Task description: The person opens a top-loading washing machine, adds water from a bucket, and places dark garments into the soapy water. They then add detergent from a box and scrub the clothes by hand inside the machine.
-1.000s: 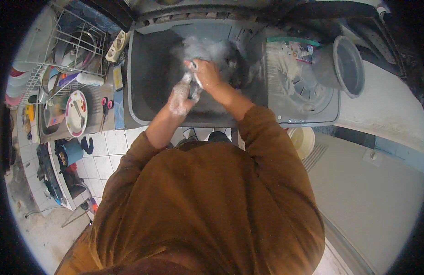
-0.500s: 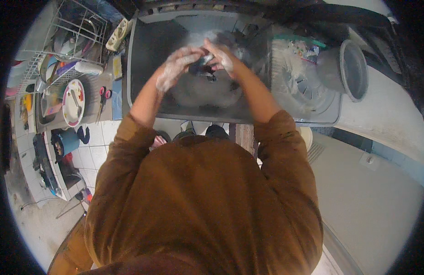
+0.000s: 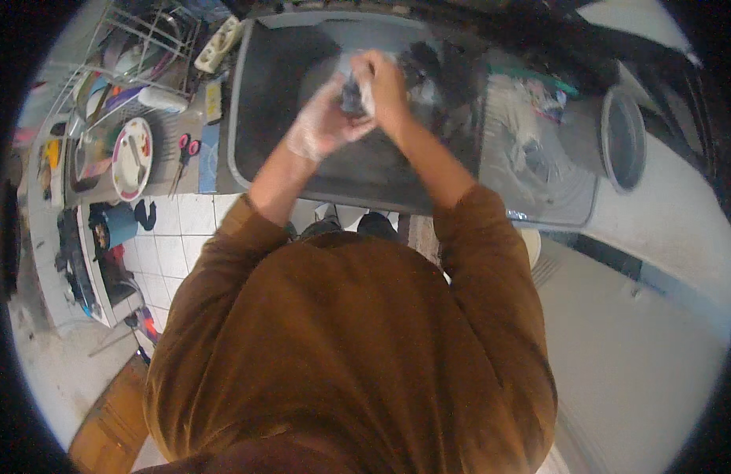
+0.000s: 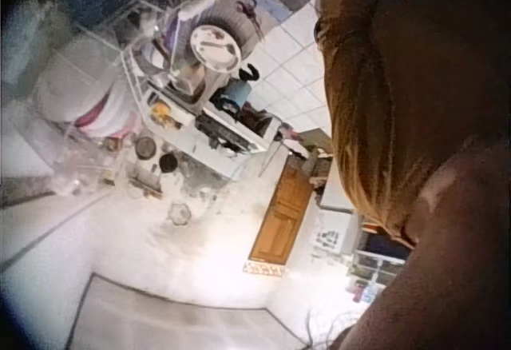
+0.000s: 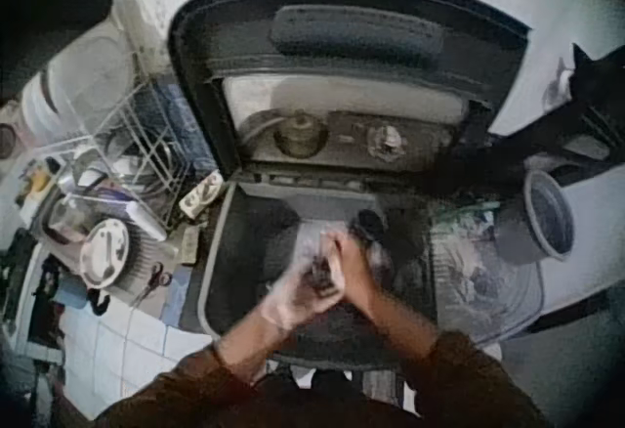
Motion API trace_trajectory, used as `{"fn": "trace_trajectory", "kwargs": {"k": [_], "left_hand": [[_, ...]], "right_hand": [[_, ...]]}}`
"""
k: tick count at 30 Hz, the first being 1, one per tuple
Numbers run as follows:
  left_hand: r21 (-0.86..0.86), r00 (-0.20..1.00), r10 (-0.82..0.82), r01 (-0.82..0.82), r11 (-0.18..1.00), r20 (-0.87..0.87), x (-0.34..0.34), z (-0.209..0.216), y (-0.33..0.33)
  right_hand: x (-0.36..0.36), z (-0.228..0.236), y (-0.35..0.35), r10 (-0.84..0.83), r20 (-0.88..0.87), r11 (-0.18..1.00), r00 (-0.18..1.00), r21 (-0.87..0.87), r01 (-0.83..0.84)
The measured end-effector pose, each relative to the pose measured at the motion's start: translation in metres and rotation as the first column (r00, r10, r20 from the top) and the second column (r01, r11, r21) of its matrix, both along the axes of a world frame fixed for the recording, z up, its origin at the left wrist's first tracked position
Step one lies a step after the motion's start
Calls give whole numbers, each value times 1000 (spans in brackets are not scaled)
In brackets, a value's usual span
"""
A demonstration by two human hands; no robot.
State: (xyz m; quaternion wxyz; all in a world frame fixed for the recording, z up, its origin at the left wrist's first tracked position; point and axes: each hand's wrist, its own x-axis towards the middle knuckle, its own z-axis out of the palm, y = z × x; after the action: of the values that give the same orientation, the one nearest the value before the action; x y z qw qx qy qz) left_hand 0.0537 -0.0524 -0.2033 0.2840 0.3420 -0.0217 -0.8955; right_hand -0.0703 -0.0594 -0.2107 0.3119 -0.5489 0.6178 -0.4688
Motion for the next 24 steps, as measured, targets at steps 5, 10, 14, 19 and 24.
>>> {"fn": "trace_trajectory", "kwargs": {"k": [5, 10, 14, 19, 24], "left_hand": [[-250, 864, 170, -317, 915, -474, -18, -84, 48], [-80, 930, 161, -143, 987, 330, -35, 1, 39], [-348, 921, 160, -29, 937, 355, -3, -15, 14], [-204, 880, 173, -89, 975, 443, -23, 29, 15], [-452, 951, 2, -149, 879, -309, 16, -80, 4]], "right_hand": [[26, -11, 44, 131, -236, 913, 963, -349, -209], [6, -6, 32, 58, -314, 992, 948, 124, -19], [41, 11, 62, 431, -389, 734, 815, -375, -567], [-10, -3, -11, 208, -442, 949, 872, -126, -290], [39, -7, 32, 362, -383, 777, 850, -380, -502]]}}
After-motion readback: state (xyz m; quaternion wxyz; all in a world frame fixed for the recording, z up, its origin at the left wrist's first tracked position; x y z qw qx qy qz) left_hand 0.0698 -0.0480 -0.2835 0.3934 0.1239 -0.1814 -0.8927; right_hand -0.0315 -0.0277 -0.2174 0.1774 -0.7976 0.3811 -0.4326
